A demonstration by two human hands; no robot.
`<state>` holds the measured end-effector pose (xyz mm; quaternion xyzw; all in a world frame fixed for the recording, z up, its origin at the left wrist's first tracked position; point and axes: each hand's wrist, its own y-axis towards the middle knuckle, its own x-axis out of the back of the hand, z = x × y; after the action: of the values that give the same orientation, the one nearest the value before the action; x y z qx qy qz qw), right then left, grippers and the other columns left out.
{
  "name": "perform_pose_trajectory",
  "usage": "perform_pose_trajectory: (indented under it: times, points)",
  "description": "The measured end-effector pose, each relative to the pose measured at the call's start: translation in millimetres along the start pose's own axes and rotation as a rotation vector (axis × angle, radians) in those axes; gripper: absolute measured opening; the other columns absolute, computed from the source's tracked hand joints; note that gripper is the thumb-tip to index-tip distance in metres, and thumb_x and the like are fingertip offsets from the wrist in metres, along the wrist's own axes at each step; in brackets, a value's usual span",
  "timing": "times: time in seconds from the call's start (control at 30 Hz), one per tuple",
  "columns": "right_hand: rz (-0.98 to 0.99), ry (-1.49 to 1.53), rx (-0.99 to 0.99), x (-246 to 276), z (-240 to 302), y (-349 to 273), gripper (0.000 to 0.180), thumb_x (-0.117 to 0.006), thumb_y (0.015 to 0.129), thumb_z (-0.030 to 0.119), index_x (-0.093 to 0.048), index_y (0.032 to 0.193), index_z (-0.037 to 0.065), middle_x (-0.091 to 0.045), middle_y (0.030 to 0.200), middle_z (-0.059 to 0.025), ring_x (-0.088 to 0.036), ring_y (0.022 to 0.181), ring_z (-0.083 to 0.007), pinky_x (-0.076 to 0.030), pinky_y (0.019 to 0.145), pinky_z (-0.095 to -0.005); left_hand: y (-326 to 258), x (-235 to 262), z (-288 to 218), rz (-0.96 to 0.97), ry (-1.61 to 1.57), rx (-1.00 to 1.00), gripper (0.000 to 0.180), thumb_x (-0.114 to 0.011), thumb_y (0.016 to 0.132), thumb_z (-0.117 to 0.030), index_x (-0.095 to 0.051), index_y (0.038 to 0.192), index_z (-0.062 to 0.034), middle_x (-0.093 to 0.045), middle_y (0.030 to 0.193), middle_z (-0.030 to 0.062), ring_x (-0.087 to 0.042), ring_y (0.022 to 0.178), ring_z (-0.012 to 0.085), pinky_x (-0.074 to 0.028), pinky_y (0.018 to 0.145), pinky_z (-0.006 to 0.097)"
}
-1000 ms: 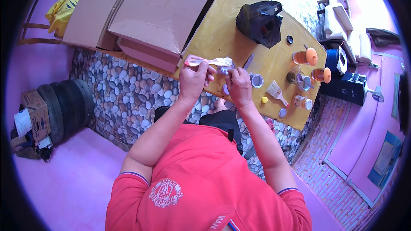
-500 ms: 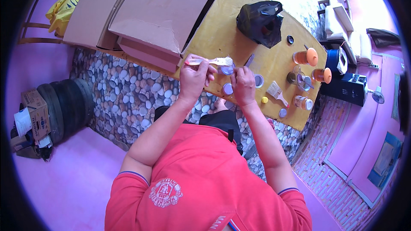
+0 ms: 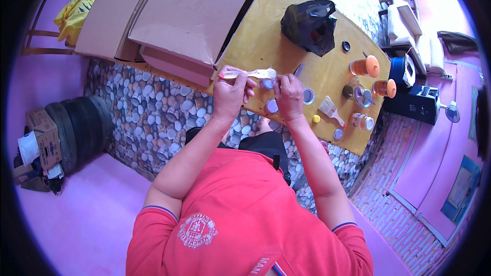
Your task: The person handles paint containers on a yellow table, mixes a purple substance in a cup with a wooden stick, and then uses a cloth and a brush to work on the frame of a white door.
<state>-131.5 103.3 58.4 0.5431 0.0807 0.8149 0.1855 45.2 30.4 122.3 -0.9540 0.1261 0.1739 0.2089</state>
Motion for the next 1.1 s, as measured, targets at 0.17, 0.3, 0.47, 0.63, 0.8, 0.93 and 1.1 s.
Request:
perform_pose_trajectory:
  times: [0.17,0.3,0.47,0.63,0.8,0.93,1.1]
  points:
    - [0.057,0.029,-0.001,2,9,-13,0.01,-0.068,0.084,0.01,-0.062,0.089,0.003,-0.059,0.087,-0.0134,-0.06,0.081,-0.0331,-0.049,0.075,-0.0437,-1,-1,-2,-0.026,-0.004,-0.005,0.009,-0.056,0.101,-0.01,-0.051,0.095,-0.0052,-0.068,0.075,0.0095,-0.062,0.055,0.0094,-0.045,0.041,0.021]
    - [0.029,-0.01,-0.044,8,-2,-6,0.009,-0.068,0.084,0.009,-0.062,0.089,0.004,-0.059,0.087,-0.0137,-0.06,0.081,-0.0339,-0.049,0.075,-0.044,-2,-1,-2,-0.031,0.0,0.008,0.009,-0.056,0.101,-0.01,-0.051,0.095,-0.0051,-0.068,0.075,0.0095,-0.062,0.055,0.0093,-0.044,0.041,0.021]
    - [0.016,0.037,0.0,1,5,0,0.01,-0.068,0.084,0.009,-0.062,0.09,0.004,-0.058,0.087,-0.0137,-0.06,0.081,-0.0335,-0.049,0.074,-0.0442,0,2,1,-0.002,0.028,0.01,0.008,-0.055,0.101,-0.011,-0.053,0.099,-0.0044,-0.069,0.078,0.0113,-0.064,0.058,0.0131,-0.048,0.044,0.024]
    - [0.079,0.03,0.011,11,4,-16,0.011,-0.068,0.085,0.01,-0.062,0.092,0.004,-0.058,0.087,-0.0136,-0.06,0.082,-0.0337,-0.049,0.075,-0.0438,0,4,1,-0.012,0.025,0.008,0.008,-0.055,0.101,-0.011,-0.053,0.099,-0.0044,-0.068,0.078,0.0113,-0.064,0.058,0.0133,-0.047,0.044,0.024]
    - [0.002,-0.025,-0.009,0,-2,-3,0.014,-0.068,0.084,0.011,-0.062,0.094,0.004,-0.06,0.09,-0.0132,-0.06,0.083,-0.0327,-0.049,0.077,-0.0432,0,0,2,-0.012,0.034,0.042,0.007,-0.055,0.101,-0.011,-0.054,0.1,-0.0045,-0.068,0.078,0.011,-0.064,0.058,0.0133,-0.047,0.045,0.025]
    - [0.027,0.033,0.013,3,14,-9,0.015,-0.07,0.081,0.006,-0.063,0.094,0.004,-0.06,0.088,-0.0133,-0.061,0.083,-0.0333,-0.049,0.074,-0.0437,-1,-1,0,-0.041,-0.012,0.026,0.009,-0.056,0.101,-0.01,-0.052,0.095,-0.0047,-0.068,0.075,0.0099,-0.063,0.055,0.0107,-0.045,0.042,0.021]
    - [0.035,-0.042,-0.054,6,-5,-12,0.012,-0.068,0.083,0.01,-0.061,0.091,0.004,-0.061,0.091,-0.0132,-0.061,0.083,-0.0322,-0.049,0.077,-0.0429,-1,-1,-2,-0.029,-0.016,0.021,0.008,-0.056,0.101,-0.01,-0.052,0.096,-0.0046,-0.068,0.075,0.0099,-0.063,0.056,0.0107,-0.046,0.042,0.021]
